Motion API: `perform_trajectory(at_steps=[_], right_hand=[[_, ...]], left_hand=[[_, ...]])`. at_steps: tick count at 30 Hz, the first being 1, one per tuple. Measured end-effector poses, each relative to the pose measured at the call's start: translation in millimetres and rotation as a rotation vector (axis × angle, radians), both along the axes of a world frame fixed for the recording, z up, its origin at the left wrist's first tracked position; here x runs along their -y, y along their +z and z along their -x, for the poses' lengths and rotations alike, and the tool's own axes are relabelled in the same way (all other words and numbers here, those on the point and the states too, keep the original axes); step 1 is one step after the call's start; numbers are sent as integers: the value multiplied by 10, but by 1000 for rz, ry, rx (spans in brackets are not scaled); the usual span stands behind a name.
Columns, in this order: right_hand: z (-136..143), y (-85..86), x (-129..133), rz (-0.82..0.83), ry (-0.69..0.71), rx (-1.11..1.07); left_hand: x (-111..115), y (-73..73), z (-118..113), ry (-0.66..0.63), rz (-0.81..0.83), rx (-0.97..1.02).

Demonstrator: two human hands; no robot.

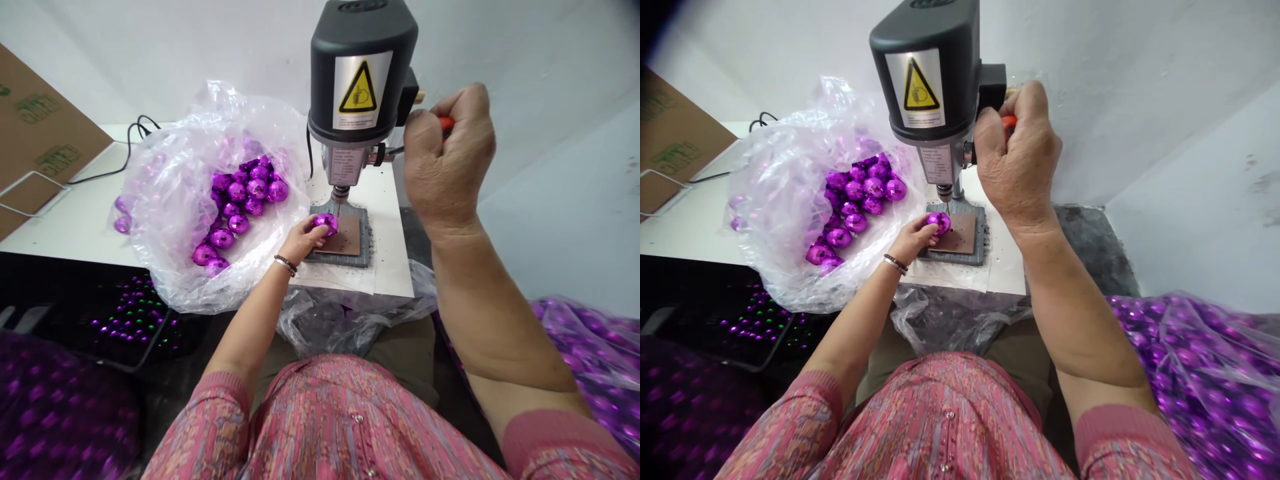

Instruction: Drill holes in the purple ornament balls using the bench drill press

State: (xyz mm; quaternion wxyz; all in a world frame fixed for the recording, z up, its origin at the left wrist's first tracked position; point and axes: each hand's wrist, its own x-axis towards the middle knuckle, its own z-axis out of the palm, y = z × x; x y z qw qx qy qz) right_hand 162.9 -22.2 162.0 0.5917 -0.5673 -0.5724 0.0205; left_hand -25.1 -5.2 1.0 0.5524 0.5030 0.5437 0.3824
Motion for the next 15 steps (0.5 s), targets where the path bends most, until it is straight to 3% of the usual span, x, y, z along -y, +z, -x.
perform_trajectory(at_steps=[3,8,15], right_hand=[[-1,157,-83,102,-89,64],[-48,442,-368,253,-152,73],[-82,501,-566,267,-117,54]], left_hand=[[6,40,38,63,144,248],[25,156,80,39,267,436],[18,135,77,13,261,464]])
